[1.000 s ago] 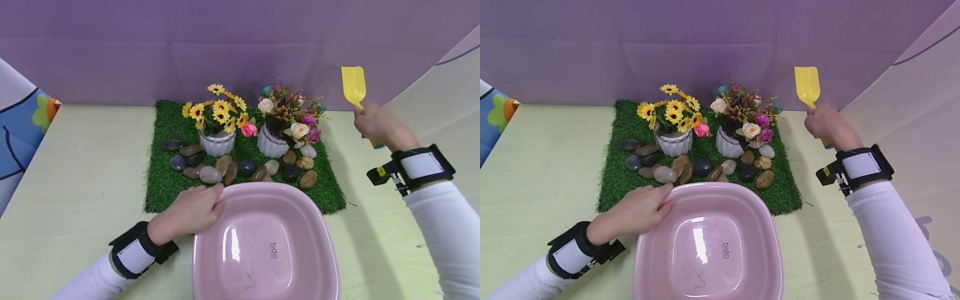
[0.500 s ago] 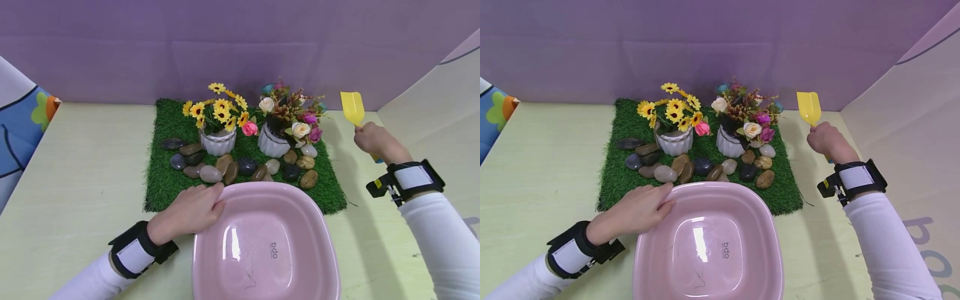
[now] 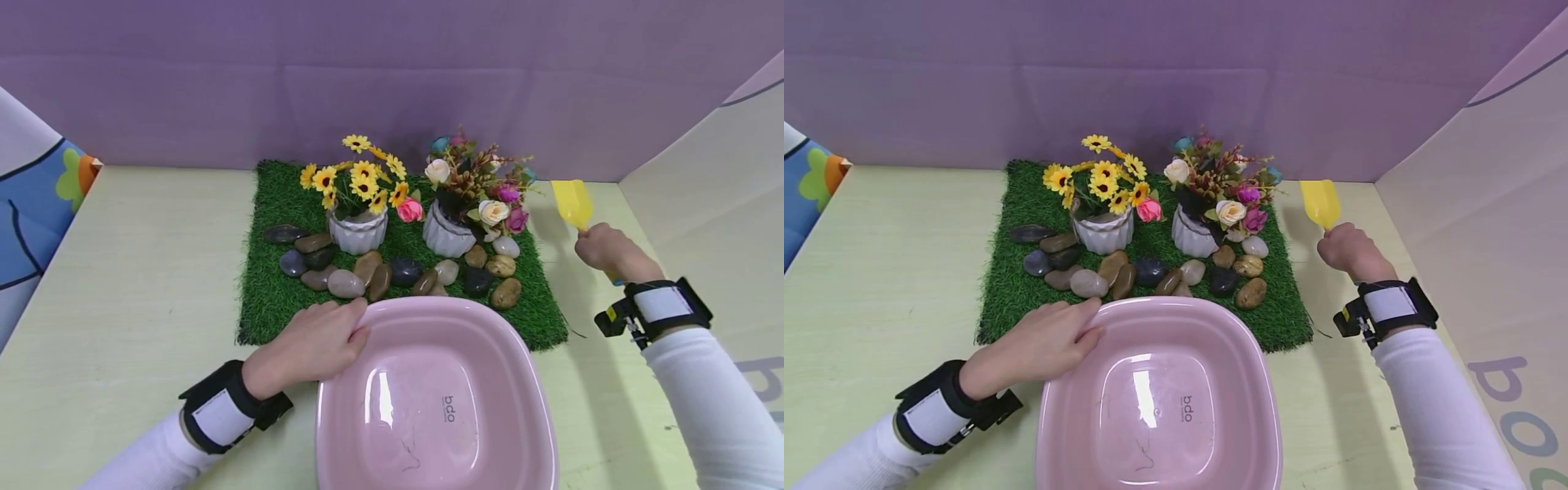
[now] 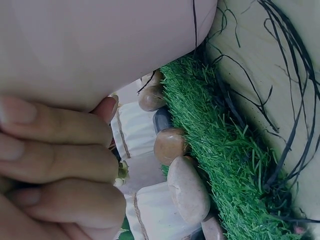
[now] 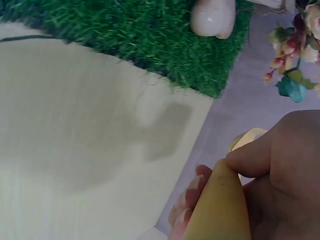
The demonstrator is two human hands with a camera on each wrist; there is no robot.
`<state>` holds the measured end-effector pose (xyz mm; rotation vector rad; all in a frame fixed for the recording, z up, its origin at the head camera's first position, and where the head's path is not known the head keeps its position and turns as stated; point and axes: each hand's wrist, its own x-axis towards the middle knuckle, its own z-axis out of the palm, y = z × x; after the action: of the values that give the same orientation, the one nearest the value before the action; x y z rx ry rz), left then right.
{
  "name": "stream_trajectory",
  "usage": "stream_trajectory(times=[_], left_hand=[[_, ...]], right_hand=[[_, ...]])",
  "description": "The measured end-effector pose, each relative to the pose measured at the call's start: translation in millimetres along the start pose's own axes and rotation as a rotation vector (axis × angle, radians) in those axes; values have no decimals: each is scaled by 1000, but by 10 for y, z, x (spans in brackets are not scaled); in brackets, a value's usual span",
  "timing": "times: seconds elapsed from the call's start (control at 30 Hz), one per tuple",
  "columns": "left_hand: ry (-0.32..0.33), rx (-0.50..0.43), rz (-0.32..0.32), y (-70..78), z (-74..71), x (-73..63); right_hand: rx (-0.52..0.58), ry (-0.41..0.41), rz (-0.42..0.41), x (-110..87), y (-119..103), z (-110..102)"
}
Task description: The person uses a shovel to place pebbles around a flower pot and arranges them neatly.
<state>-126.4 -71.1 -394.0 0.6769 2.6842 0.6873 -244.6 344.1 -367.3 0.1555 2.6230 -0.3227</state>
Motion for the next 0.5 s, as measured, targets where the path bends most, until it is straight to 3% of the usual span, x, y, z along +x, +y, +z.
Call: stream_trajectory(times=[0.5], left_hand=[[3, 3, 12, 1, -1, -7]], right_hand=[[10, -170, 35, 34, 134, 186]])
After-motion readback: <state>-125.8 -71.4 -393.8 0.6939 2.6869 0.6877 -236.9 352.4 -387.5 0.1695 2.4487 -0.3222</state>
